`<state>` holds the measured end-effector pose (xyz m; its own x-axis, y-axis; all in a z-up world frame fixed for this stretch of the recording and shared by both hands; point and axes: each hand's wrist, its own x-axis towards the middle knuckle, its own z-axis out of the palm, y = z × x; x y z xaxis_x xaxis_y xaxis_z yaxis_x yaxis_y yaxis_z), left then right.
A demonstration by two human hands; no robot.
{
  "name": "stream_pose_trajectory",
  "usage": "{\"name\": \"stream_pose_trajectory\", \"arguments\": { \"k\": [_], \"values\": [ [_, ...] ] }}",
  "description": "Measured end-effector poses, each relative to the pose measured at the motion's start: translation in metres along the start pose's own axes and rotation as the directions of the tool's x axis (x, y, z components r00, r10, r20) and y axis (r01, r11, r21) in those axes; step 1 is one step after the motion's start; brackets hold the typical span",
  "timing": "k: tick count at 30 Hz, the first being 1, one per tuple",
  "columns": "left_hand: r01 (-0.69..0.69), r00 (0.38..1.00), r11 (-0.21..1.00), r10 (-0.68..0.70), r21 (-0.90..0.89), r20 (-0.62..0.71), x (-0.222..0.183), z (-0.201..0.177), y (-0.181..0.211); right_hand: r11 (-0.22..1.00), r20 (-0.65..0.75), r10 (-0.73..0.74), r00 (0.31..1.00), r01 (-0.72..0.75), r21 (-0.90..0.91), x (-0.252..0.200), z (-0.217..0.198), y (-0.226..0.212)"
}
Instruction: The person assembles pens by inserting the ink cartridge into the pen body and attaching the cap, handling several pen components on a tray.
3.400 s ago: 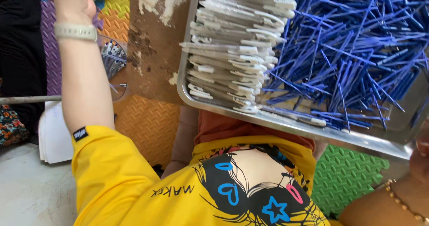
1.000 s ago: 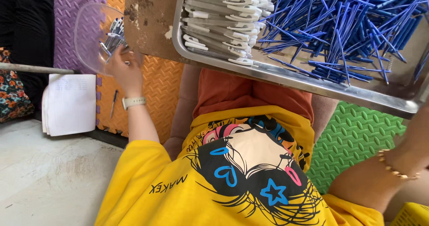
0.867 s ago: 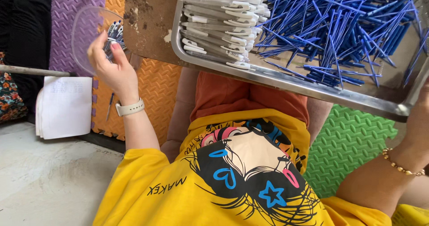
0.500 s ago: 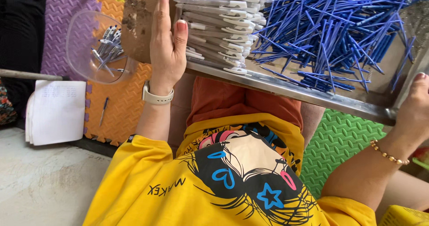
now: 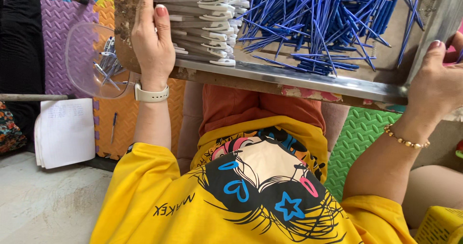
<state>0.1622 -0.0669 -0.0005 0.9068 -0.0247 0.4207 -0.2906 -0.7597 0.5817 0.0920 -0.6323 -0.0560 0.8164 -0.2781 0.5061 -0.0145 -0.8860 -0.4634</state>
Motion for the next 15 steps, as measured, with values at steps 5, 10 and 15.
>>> {"name": "stream_pose_trajectory", "arguments": {
  "k": [5,10,15],
  "values": [
    [0.0,1.0,1.0,0.0,0.008,-0.015,-0.004,-0.004,0.005,0.998,-0.039,-0.026,0.999,0.024,-0.064,0.002,0.0,-0.006],
    [0.008,0.998,1.0,-0.007,0.022,-0.057,-0.006,-0.002,0.006,0.995,-0.008,0.07,0.998,-0.069,0.065,0.007,-0.004,-0.025],
    [0.001,0.998,0.999,0.001,0.037,-0.055,-0.007,-0.003,0.01,0.997,-0.072,0.04,0.997,-0.045,-0.068,0.006,-0.004,-0.023]
  ]
}}
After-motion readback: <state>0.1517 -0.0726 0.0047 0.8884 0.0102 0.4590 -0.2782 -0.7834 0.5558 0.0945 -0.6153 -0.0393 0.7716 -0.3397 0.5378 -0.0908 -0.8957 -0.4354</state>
